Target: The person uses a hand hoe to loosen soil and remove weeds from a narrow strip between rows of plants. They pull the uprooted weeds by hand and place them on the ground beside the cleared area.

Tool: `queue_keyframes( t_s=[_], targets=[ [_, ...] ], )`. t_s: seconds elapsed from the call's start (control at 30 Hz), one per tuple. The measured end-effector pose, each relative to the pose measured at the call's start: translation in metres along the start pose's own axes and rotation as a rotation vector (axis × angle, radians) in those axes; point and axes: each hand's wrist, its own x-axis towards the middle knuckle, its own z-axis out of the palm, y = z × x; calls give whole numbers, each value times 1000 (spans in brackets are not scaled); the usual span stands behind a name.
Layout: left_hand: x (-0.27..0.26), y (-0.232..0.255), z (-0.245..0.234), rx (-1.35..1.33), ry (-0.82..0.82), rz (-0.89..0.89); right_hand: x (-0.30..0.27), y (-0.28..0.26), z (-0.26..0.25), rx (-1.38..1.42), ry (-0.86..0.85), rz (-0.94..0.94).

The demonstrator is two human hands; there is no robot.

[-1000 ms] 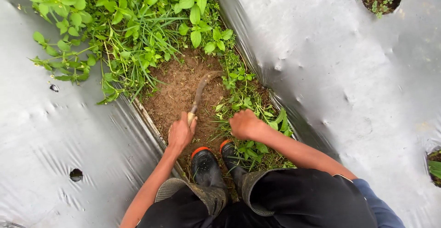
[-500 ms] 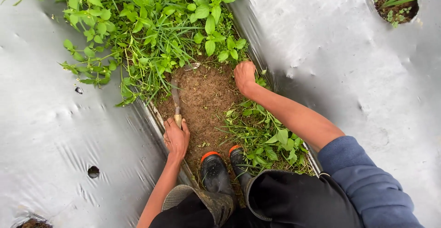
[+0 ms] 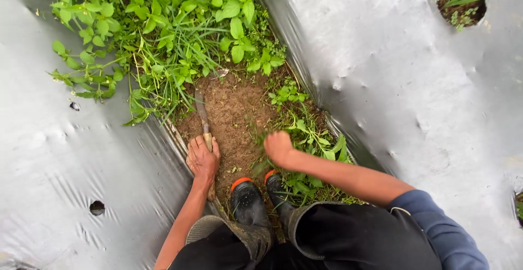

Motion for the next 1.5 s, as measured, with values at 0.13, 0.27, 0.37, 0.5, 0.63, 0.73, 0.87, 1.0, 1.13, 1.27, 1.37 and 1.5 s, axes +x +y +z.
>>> queue_keyframes(
  t_s=[0.13,0.27,0.37,0.5,0.63,0.73,0.87,1.0,1.13,1.27,1.37,1.5],
  targets=[
    [-3,0,4,-6,-15,-17,-72,82,-202,-153,220,161],
    [3,2,-4,-11,-48,-41,-31,120,-186,-393,234,310],
    [-1,2,-13,-36,-79,-45,-16,130,-166,-397,272,232],
    [4,8,-19,-76,-95,-63,-1,137,-129,-232,456,78],
    [-1,2,-8,-37,-91,-52,-29,105,-90,-72,280,13],
    [-3,1,-5,-24,-40,-44,-45,95,-72,-8,227,18],
    [-4,-2,3,-17,-27,-37,-46,77,-74,44,113,65],
    [-5,-2,6,-1,-7,-43,-60,65,-102,-53,36,144],
    [-1,3,-3,-28,-13,-44,-87,91,-179,-46,278,193],
    [-1,1,0,-23,-24,-49,-68,124,-179,-316,430,377],
    [-3,1,0,-35,-29,-54,-27,137,-125,-316,606,390],
    [-6,-2,11,-3,-6,-57,-9,132,-88,-159,353,320]
  ],
)
